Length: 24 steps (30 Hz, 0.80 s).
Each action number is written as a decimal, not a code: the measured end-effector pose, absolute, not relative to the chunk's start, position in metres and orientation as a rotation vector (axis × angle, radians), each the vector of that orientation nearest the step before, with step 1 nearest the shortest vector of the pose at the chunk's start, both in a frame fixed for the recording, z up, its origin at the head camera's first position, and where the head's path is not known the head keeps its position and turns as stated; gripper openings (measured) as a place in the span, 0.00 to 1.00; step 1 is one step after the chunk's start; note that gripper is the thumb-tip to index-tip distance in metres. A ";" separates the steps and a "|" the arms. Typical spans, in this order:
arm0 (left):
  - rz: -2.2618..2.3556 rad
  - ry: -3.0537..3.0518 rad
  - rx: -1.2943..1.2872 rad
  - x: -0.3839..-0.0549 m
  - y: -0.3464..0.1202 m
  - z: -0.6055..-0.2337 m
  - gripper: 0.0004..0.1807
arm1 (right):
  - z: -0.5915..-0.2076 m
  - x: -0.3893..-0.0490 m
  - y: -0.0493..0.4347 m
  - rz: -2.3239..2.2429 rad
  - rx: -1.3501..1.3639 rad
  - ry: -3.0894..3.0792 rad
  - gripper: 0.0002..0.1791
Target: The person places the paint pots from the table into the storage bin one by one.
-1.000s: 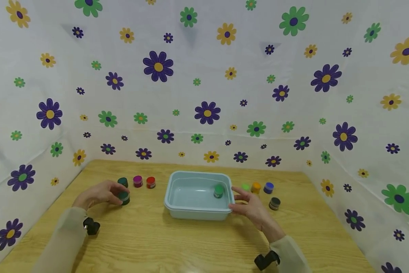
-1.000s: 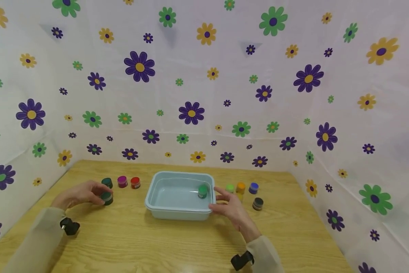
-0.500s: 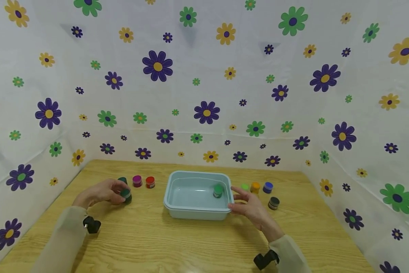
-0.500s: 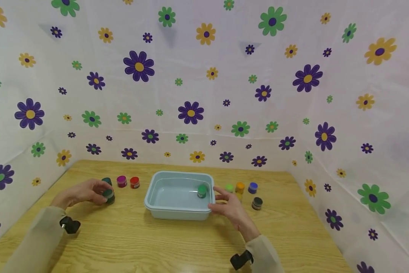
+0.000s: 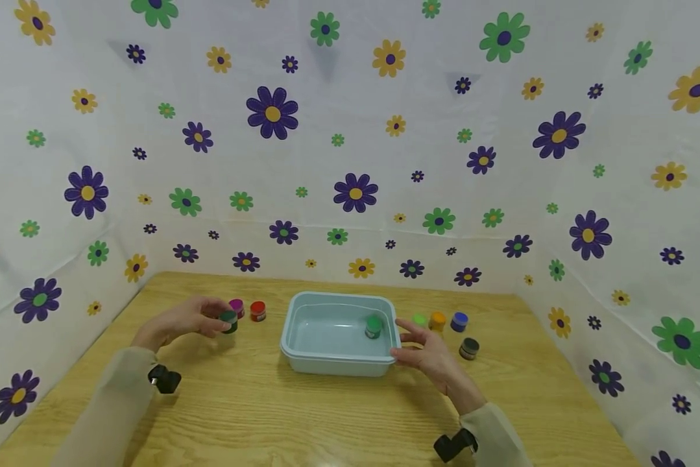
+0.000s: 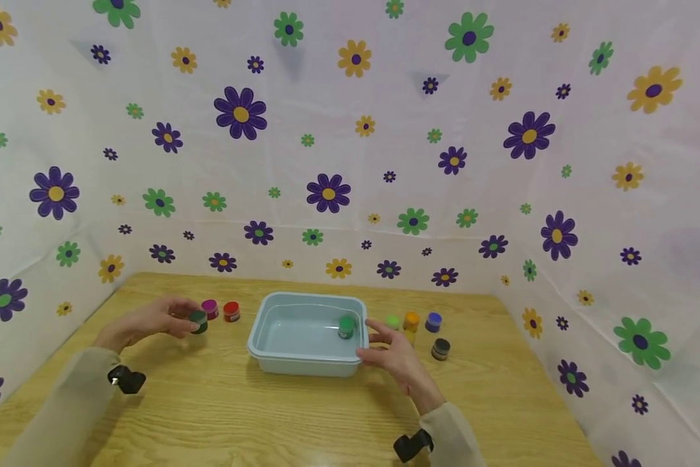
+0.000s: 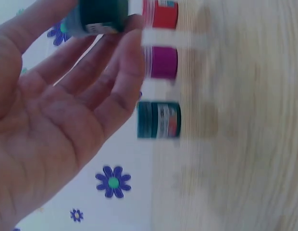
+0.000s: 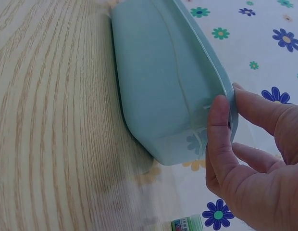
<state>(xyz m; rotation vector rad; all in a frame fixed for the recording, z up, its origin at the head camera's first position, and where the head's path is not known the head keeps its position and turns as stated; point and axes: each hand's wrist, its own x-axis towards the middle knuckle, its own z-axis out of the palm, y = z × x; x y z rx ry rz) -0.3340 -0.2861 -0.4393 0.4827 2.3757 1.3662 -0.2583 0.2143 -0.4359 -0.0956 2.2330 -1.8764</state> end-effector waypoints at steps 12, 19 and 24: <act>1.511 2.556 0.376 -0.328 -0.233 -0.435 0.29 | -0.438 -0.259 0.215 -1.881 -0.118 2.213 0.41; 1.621 2.542 0.401 -0.317 -0.201 -0.437 0.28 | -0.439 -0.258 0.215 -1.887 -0.121 2.207 0.40; 1.650 2.550 0.430 -0.315 -0.184 -0.434 0.27 | -0.438 -0.258 0.215 -1.898 -0.094 2.203 0.40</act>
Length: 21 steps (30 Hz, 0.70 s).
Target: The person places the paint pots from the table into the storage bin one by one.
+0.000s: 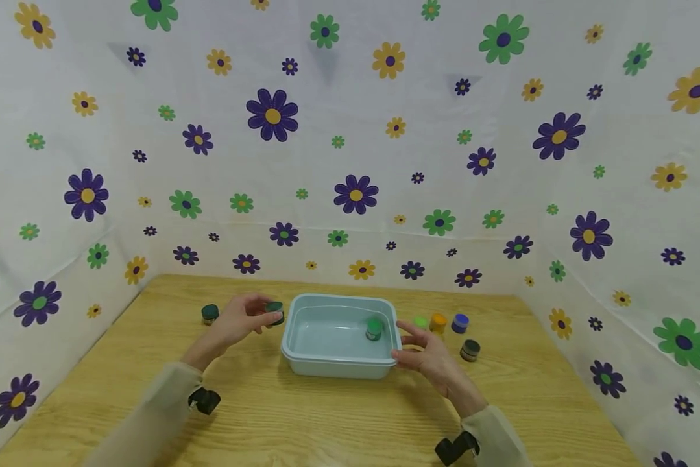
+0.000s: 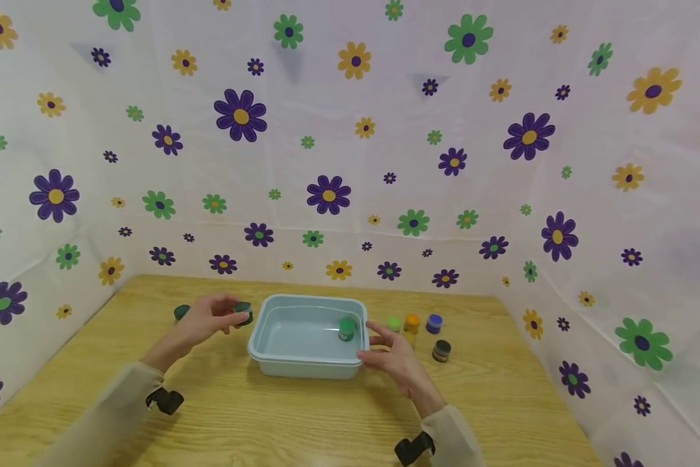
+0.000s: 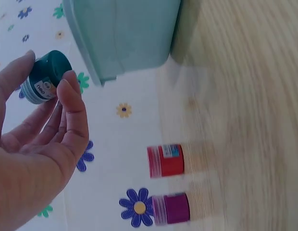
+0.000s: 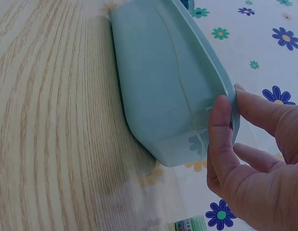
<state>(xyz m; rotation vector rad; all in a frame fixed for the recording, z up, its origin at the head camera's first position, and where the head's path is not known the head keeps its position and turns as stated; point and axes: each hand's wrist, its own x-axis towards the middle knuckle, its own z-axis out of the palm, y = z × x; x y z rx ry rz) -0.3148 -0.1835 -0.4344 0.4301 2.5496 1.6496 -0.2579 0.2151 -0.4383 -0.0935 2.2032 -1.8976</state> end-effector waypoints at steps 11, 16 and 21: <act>1.744 2.588 0.367 -0.315 -0.142 -0.425 0.29 | -0.439 -0.257 0.217 -1.913 -0.063 2.205 0.40; 1.747 2.583 0.385 -0.309 -0.124 -0.424 0.25 | -0.440 -0.257 0.217 -1.909 -0.065 2.211 0.40; 1.637 2.671 0.459 -0.304 -0.106 -0.424 0.22 | -0.439 -0.258 0.214 -1.900 -0.075 2.225 0.40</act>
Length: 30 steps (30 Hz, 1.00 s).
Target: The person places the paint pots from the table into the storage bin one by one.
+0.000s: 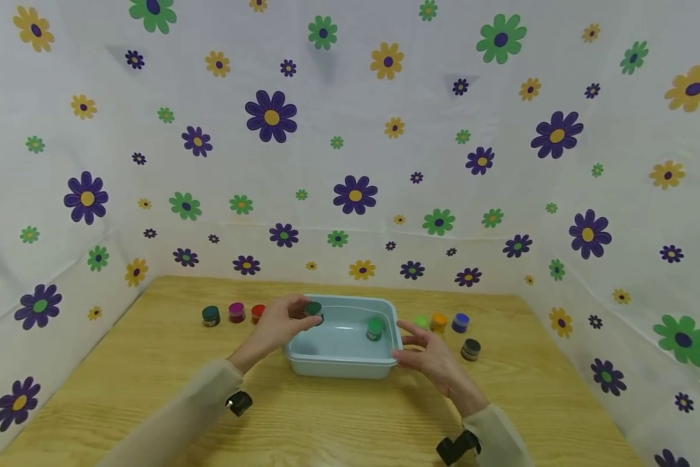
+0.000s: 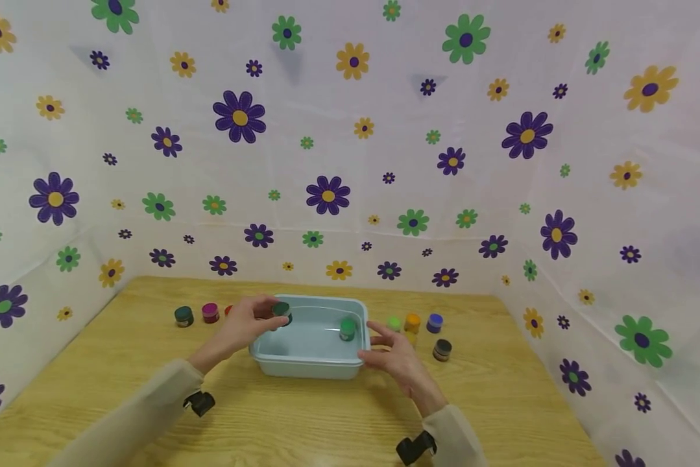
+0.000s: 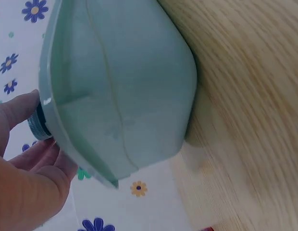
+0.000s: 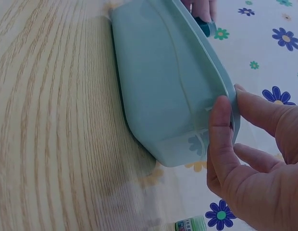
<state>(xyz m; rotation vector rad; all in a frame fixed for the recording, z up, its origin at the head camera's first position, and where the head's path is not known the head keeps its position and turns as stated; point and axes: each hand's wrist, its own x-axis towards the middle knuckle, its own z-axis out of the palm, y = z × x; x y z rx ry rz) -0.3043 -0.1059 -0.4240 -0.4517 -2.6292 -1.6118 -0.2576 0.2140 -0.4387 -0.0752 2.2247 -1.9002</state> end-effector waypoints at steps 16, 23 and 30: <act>-1.294 -2.787 -0.732 -0.314 -0.053 -0.436 0.14 | -0.443 -0.259 0.216 -1.907 -0.105 2.208 0.42; -1.312 -2.849 -0.791 -0.316 -0.037 -0.441 0.16 | -0.443 -0.257 0.218 -1.890 -0.105 2.212 0.41; -1.306 -2.933 -0.737 -0.319 -0.021 -0.439 0.19 | -0.441 -0.257 0.218 -1.887 -0.151 2.207 0.41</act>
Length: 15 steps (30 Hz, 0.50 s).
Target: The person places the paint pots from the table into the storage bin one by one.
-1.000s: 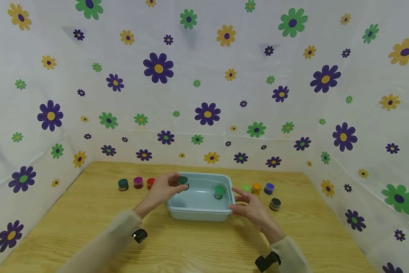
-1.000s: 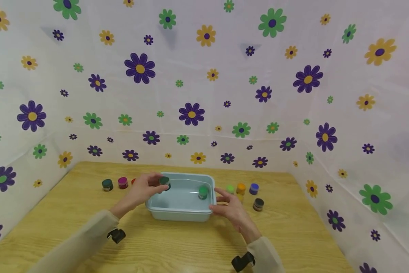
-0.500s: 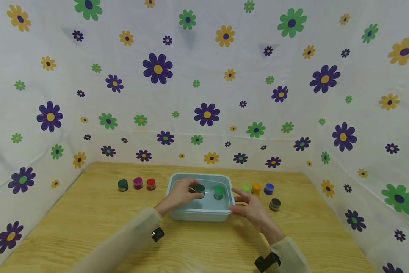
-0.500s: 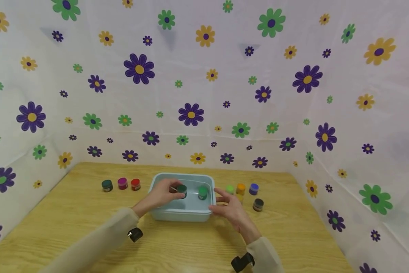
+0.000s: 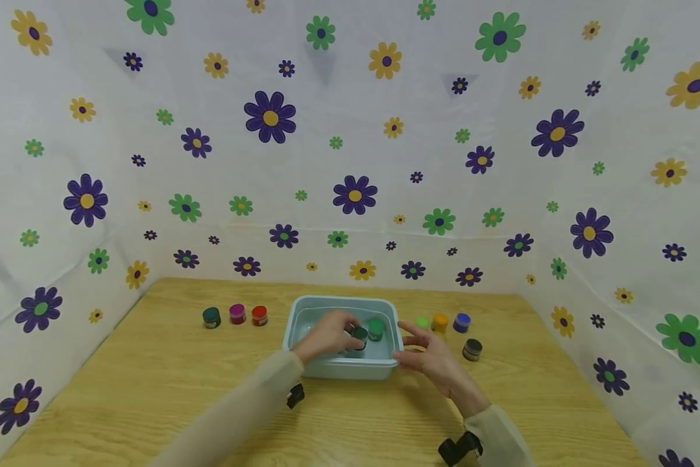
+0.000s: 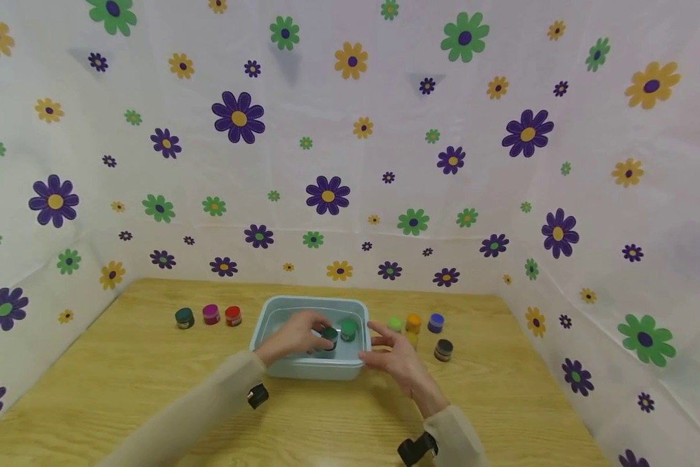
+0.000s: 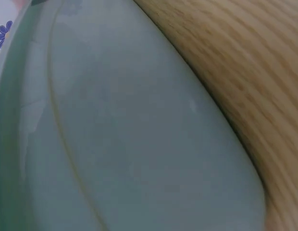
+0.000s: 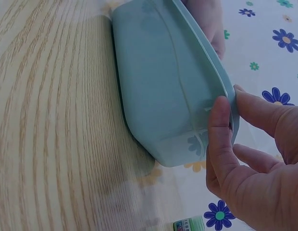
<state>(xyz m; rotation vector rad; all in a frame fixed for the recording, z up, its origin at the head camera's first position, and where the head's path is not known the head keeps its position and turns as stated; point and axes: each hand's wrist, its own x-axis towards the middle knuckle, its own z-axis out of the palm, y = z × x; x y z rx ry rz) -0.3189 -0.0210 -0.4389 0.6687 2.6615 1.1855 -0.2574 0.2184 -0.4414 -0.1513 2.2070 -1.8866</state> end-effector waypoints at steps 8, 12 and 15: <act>1.215 2.617 0.614 -0.322 -0.012 -0.444 0.21 | -0.443 -0.259 0.215 -1.886 -0.191 2.193 0.40; 1.132 2.669 0.627 -0.323 -0.006 -0.444 0.18 | -0.442 -0.259 0.218 -1.881 -0.178 2.204 0.41; 1.099 2.679 0.647 -0.324 -0.003 -0.447 0.16 | -0.443 -0.258 0.219 -1.889 -0.151 2.203 0.41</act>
